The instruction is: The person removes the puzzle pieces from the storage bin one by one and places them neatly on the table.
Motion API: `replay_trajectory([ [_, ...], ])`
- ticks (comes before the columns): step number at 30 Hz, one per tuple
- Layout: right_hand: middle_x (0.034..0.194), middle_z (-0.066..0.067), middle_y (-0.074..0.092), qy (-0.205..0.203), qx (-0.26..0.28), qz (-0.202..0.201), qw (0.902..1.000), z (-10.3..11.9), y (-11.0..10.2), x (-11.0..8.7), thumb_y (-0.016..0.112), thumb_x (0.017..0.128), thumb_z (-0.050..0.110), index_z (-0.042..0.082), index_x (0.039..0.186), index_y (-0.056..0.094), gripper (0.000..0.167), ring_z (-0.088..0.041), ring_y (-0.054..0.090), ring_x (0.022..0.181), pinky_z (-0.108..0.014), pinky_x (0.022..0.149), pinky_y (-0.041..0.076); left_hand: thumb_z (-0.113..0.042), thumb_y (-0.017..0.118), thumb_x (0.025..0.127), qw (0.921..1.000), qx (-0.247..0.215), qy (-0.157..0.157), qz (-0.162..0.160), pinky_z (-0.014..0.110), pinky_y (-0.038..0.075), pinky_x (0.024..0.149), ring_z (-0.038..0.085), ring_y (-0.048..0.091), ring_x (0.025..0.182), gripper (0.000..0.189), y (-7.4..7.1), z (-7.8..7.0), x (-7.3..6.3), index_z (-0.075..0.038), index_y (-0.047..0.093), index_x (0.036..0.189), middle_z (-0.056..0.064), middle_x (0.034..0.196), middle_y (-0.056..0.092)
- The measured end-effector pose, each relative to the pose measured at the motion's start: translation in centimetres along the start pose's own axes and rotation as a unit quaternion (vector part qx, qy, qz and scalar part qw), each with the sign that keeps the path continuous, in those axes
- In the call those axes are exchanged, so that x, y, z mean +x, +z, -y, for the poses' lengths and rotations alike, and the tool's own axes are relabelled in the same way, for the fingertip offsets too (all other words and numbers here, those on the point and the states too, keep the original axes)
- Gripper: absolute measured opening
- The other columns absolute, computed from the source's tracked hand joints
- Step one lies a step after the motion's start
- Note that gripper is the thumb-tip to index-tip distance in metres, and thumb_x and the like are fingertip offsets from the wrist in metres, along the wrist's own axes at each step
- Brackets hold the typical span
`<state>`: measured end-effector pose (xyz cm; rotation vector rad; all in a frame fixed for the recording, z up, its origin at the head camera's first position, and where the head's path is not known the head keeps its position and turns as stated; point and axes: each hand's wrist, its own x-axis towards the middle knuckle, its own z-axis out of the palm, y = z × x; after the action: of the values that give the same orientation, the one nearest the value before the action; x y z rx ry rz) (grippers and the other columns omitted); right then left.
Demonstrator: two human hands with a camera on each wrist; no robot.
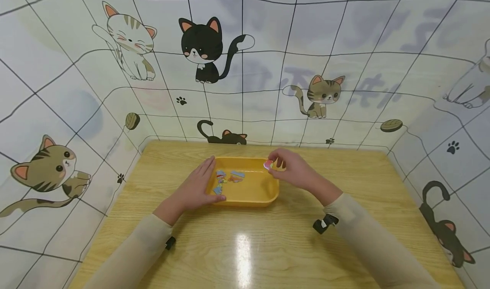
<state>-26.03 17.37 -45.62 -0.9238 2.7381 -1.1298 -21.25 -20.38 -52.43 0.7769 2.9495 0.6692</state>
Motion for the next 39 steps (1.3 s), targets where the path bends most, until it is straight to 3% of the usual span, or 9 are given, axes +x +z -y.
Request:
replay_trajectory([
  [5,0.112,-0.002,0.071,0.002,-0.014,-0.010,0.9998,-1.0,-1.1,-1.1,0.084,0.098,0.017,0.010,0.124,0.071,0.030,-0.022,0.062,0.095,-0.042,0.081,0.054,-0.075,0.076,0.091,1.0000,0.001,-0.003,0.006,0.057,0.017,0.135,0.034,0.007,0.171,0.132,0.0,0.1,0.1,0.000,0.009,0.177,0.010,0.186,0.001],
  [9,0.116,-0.004,0.070,0.003,-0.022,-0.022,0.9995,-1.6,-2.0,-2.1,0.085,0.098,0.014,0.008,0.127,0.070,0.033,-0.024,0.063,0.097,-0.046,0.083,0.056,-0.074,0.077,0.091,1.0000,0.001,-0.005,0.007,0.056,0.017,0.135,0.034,0.008,0.171,0.132,0.0,0.0,0.1,0.000,0.009,0.176,0.013,0.186,0.003],
  [14,0.110,-0.006,0.070,0.009,-0.018,-0.034,0.9992,-2.1,-3.0,-3.1,0.084,0.099,0.014,0.007,0.127,0.070,0.032,-0.026,0.062,0.095,-0.049,0.082,0.056,-0.073,0.078,0.091,1.0000,0.000,-0.005,0.003,0.058,0.018,0.135,0.035,0.009,0.171,0.132,0.0,0.1,0.0,0.001,0.010,0.176,0.016,0.185,0.006],
  [25,0.116,-0.007,0.070,0.043,-0.018,-0.052,0.9976,-4.1,-4.8,-5.1,0.082,0.101,0.011,0.005,0.132,0.070,0.034,-0.025,0.062,0.098,-0.042,0.084,0.055,-0.073,0.078,0.091,0.9999,-0.010,-0.009,0.005,0.058,0.017,0.135,0.034,0.007,0.171,0.132,0.1,0.2,0.0,-0.001,0.009,0.177,0.012,0.186,0.003],
  [31,0.117,-0.010,0.072,0.057,-0.017,-0.067,0.9960,-5.1,-5.7,-6.0,0.081,0.102,0.011,0.002,0.132,0.071,0.033,-0.025,0.064,0.097,-0.033,0.080,0.055,-0.077,0.076,0.091,0.9999,-0.005,-0.012,0.006,0.057,0.017,0.135,0.033,0.006,0.171,0.133,0.3,0.4,0.0,-0.002,0.008,0.177,0.009,0.186,0.001],
  [39,0.117,-0.011,0.071,0.093,-0.024,-0.069,0.9929,-7.1,-6.4,-7.3,0.080,0.104,0.017,0.003,0.134,0.069,0.035,-0.026,0.061,0.098,-0.035,0.080,0.053,-0.075,0.077,0.091,0.9999,-0.002,-0.012,0.006,0.057,0.017,0.135,0.033,0.007,0.171,0.133,0.4,0.4,0.1,-0.002,0.008,0.177,0.011,0.186,0.002],
])
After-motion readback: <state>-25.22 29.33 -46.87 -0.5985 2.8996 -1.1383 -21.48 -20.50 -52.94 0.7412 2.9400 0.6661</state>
